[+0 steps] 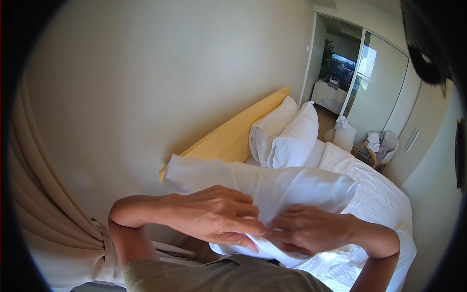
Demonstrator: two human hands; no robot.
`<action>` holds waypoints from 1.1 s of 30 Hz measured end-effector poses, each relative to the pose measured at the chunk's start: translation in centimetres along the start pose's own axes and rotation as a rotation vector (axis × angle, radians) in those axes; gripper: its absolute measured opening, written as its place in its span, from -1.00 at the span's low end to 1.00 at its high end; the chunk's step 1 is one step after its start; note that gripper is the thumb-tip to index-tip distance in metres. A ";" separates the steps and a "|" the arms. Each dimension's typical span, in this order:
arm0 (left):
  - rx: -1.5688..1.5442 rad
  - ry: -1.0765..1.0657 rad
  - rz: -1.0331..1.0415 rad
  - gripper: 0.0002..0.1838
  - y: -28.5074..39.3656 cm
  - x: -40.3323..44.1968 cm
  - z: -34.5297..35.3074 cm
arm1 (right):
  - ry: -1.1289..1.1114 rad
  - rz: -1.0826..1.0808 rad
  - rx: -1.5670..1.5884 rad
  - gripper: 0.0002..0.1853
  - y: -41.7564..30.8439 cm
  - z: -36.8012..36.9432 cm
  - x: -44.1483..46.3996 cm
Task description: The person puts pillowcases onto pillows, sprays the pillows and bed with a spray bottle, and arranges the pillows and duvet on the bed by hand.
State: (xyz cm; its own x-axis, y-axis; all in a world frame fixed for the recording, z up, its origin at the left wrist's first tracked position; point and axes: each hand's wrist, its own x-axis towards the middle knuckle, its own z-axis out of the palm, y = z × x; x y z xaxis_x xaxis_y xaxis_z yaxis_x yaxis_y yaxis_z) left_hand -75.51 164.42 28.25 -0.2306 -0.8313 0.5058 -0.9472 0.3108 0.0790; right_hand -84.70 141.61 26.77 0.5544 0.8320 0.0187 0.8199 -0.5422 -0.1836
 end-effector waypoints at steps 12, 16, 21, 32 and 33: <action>-0.017 -0.425 -0.414 -0.84 -4.1 -7.6 -0.8 | -0.060 0.544 -0.476 -0.88 1.5 -4.8 -8.6; 0.004 -0.379 -0.503 -0.87 -2.3 -6.9 -4.5 | 0.261 0.528 -0.425 -0.84 1.5 -7.9 -9.0; 0.413 -0.245 -0.627 -0.81 -3.8 -8.2 -6.9 | 0.386 0.698 -0.460 -0.74 5.4 -6.0 -11.7; 0.849 0.164 -0.509 -0.74 -11.2 -0.9 -11.6 | 0.391 1.147 -0.953 -0.66 4.9 -10.9 -15.8; 0.937 0.350 -0.451 -0.75 -12.4 0.2 -12.1 | 0.386 1.164 -0.959 -0.66 5.1 -11.0 -16.7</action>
State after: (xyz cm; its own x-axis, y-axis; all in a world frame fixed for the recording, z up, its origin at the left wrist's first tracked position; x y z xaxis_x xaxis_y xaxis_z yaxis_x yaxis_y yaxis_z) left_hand -61.13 165.99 37.74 0.1154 -0.5576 0.8221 -0.7562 -0.5859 -0.2912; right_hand -88.23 123.63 36.38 0.8050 -0.0827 0.5875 -0.3750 -0.8383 0.3958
